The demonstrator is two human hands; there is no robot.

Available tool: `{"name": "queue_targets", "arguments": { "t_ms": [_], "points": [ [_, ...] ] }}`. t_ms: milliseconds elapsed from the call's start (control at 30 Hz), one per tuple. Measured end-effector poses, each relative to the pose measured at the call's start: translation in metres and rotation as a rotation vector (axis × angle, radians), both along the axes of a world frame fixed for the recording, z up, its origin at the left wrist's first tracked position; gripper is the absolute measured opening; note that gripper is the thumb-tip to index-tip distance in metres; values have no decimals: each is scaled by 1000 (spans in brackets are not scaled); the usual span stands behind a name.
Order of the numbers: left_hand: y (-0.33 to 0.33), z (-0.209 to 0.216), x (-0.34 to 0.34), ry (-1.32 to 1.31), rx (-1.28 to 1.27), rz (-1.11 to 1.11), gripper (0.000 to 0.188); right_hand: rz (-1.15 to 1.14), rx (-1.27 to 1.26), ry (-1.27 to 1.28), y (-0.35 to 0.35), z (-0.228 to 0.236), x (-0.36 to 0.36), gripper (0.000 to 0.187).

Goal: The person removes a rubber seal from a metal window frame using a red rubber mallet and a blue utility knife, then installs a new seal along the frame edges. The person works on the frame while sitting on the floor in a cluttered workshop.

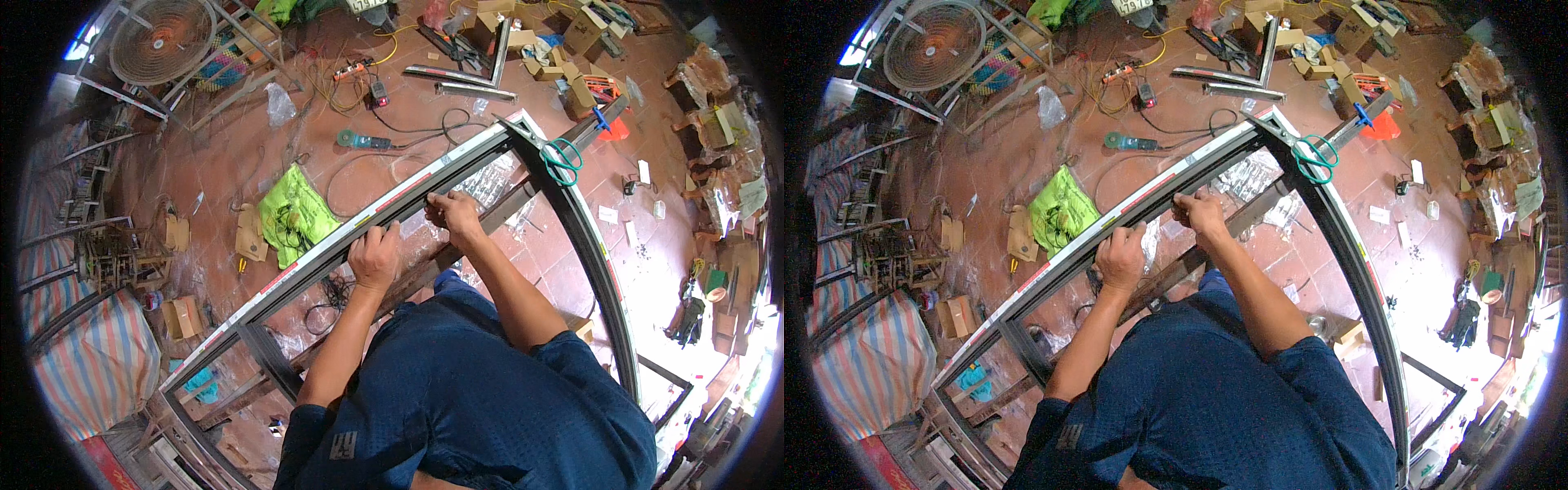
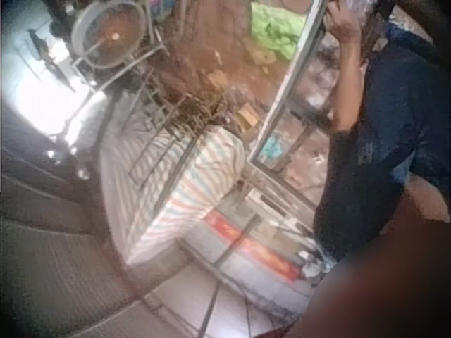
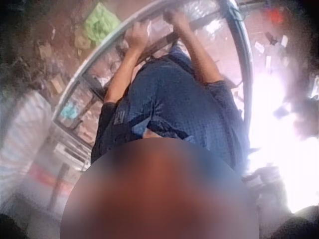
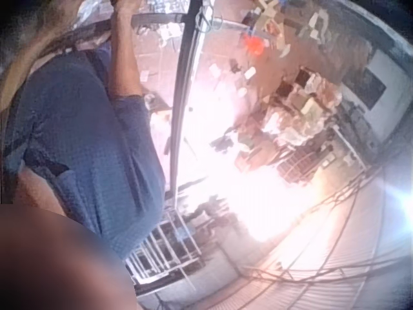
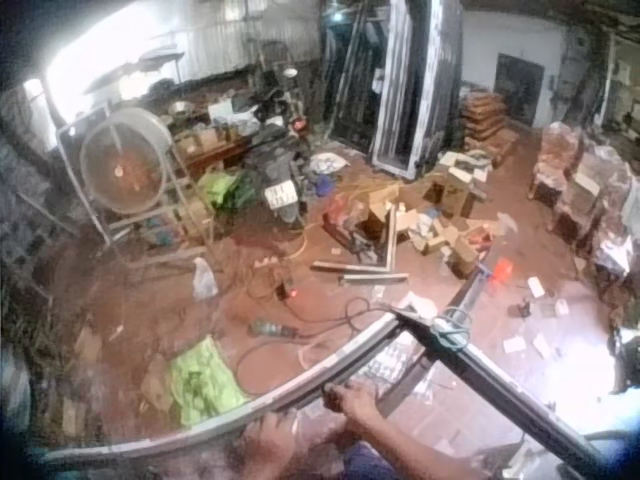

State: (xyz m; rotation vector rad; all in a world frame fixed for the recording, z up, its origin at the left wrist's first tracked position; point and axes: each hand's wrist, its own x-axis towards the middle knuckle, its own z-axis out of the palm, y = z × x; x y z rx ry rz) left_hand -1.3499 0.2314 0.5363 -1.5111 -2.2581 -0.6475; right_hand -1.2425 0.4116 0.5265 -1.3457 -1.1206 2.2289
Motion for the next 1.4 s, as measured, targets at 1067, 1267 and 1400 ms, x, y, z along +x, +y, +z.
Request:
{"name": "queue_targets", "arguments": {
  "t_ms": [1067,1267,1400],
  "points": [
    [-2,-5,0,1,-13,-8,17,-288,140,39,10,-15,3,24],
    [-6,-6,1,-6,-50,20,9,-268,72,45,12,-6,3,22],
    [-3,-7,-2,-12,-36,-3,8,-306,73,61,21,-19,6,23]
  ]
}}
